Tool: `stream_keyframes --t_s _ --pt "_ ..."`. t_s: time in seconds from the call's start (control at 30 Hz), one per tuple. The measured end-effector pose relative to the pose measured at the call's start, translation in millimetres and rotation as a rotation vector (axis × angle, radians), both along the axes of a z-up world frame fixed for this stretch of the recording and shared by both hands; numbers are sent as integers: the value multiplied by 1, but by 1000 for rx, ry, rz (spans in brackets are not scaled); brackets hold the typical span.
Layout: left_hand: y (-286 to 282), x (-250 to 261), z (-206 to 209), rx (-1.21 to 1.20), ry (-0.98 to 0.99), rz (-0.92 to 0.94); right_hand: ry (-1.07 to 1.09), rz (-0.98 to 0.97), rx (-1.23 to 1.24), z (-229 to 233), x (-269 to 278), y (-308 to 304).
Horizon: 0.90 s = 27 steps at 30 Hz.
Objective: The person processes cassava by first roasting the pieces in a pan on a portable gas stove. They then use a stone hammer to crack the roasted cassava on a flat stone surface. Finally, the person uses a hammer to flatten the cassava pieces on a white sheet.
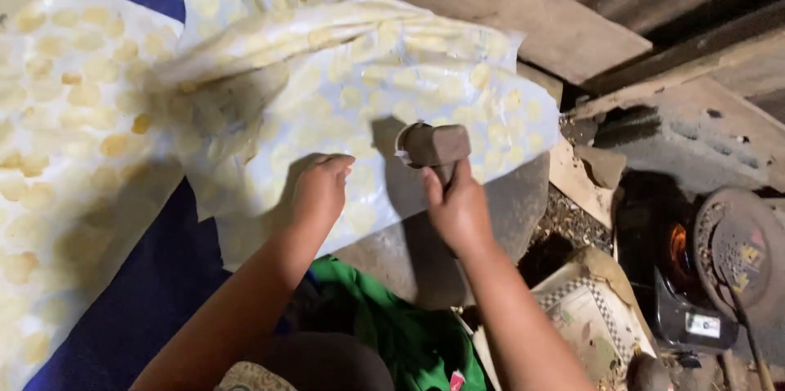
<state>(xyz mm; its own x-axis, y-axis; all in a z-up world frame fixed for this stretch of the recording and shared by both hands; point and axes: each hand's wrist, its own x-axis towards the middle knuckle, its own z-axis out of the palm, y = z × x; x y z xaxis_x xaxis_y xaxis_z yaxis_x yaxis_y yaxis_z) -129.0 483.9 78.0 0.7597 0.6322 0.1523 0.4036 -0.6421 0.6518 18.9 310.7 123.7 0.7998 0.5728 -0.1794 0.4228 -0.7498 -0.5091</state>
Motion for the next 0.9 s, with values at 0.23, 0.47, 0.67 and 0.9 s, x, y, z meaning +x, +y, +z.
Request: stream_keyframes --t_s 0.23,0.47,0.67,0.9 --pt "-21 67 -85 272 -129 -52 160 -42 -3 3 21 1" --pt "-34 83 -87 194 -98 -112 -201 11 458 96 -18 -10" --pt "-4 29 -38 340 -24 -6 -55 -54 -120 -57 -13 -12" --pt "2 6 -41 190 341 -85 60 -22 -57 -21 13 -2"
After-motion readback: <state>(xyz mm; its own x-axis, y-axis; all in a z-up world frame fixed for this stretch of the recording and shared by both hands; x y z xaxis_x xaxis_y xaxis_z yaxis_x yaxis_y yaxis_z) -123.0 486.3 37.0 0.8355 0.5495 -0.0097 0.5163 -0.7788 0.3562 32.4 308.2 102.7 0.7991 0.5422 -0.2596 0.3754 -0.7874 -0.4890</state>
